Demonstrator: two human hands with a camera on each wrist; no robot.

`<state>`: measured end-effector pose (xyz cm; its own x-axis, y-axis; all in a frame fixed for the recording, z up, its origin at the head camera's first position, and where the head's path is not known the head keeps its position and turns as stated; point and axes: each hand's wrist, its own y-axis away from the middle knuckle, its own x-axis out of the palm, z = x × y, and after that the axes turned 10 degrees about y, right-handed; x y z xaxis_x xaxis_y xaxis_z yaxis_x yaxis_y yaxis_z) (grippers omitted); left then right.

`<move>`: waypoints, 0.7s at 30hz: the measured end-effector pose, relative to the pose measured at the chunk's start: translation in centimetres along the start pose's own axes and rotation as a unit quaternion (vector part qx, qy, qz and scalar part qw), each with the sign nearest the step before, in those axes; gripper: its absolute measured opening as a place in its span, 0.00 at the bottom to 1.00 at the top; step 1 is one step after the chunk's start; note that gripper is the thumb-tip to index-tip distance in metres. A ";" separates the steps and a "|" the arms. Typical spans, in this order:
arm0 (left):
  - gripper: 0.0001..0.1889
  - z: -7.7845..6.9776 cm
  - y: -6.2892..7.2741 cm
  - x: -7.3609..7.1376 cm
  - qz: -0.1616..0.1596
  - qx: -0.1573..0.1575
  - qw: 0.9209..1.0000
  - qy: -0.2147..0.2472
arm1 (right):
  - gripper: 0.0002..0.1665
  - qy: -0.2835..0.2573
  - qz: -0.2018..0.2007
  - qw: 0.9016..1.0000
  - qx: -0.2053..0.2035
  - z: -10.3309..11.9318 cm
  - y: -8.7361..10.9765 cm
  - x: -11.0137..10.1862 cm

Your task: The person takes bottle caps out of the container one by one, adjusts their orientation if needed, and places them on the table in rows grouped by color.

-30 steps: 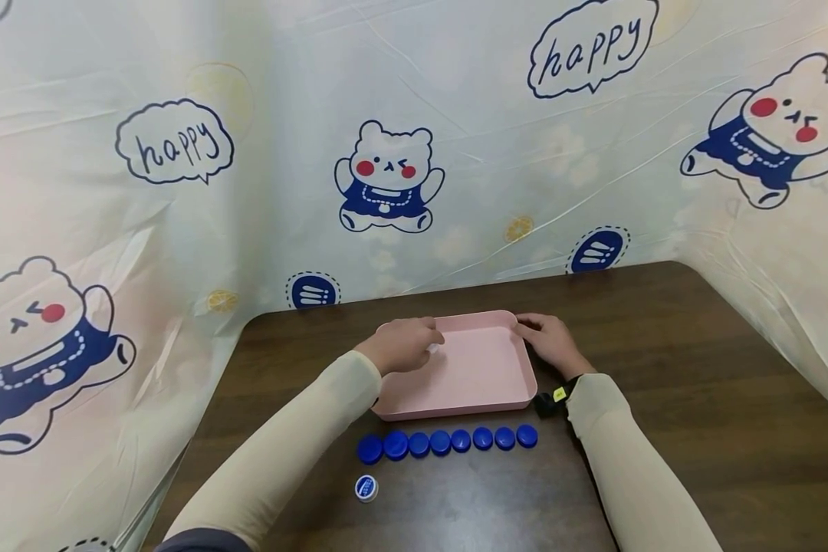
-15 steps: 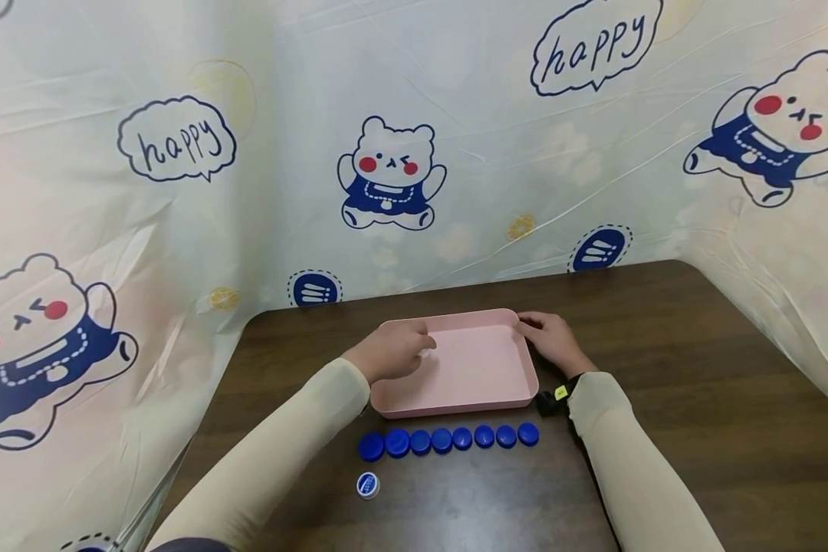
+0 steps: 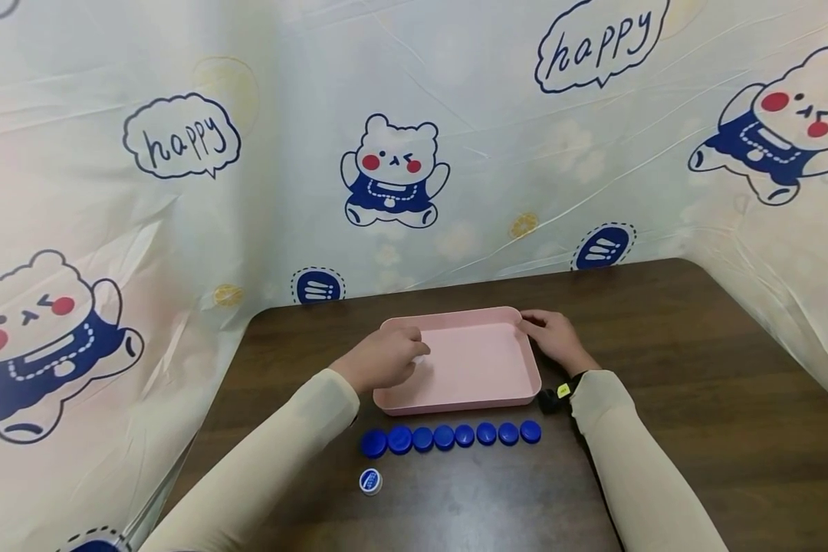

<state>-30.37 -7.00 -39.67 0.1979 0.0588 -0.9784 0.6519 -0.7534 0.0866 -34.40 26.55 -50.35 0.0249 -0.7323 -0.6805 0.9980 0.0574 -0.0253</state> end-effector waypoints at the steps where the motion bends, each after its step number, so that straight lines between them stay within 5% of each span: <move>1: 0.16 0.0 0.2 0.0 0.002 -0.005 1.000 0.004 | 0.28 0.001 -0.001 1.000 -0.001 -0.1 0.0 0.0; 8: 0.16 -0.2 1.5 0.3 -0.001 0.008 0.999 -0.032 | 0.28 0.001 -0.003 1.000 -0.003 -0.1 0.1 0.1; 21: 0.17 -0.8 3.2 0.4 -0.009 -0.003 1.000 -0.015 | 0.29 0.000 0.007 1.000 -0.002 0.0 0.0 -0.1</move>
<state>-27.66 -8.87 -39.66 0.1634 0.0527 -0.9852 0.6594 -0.7486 0.0693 -34.41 26.64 -50.30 0.0380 -0.7316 -0.6807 0.9974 0.0697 -0.0193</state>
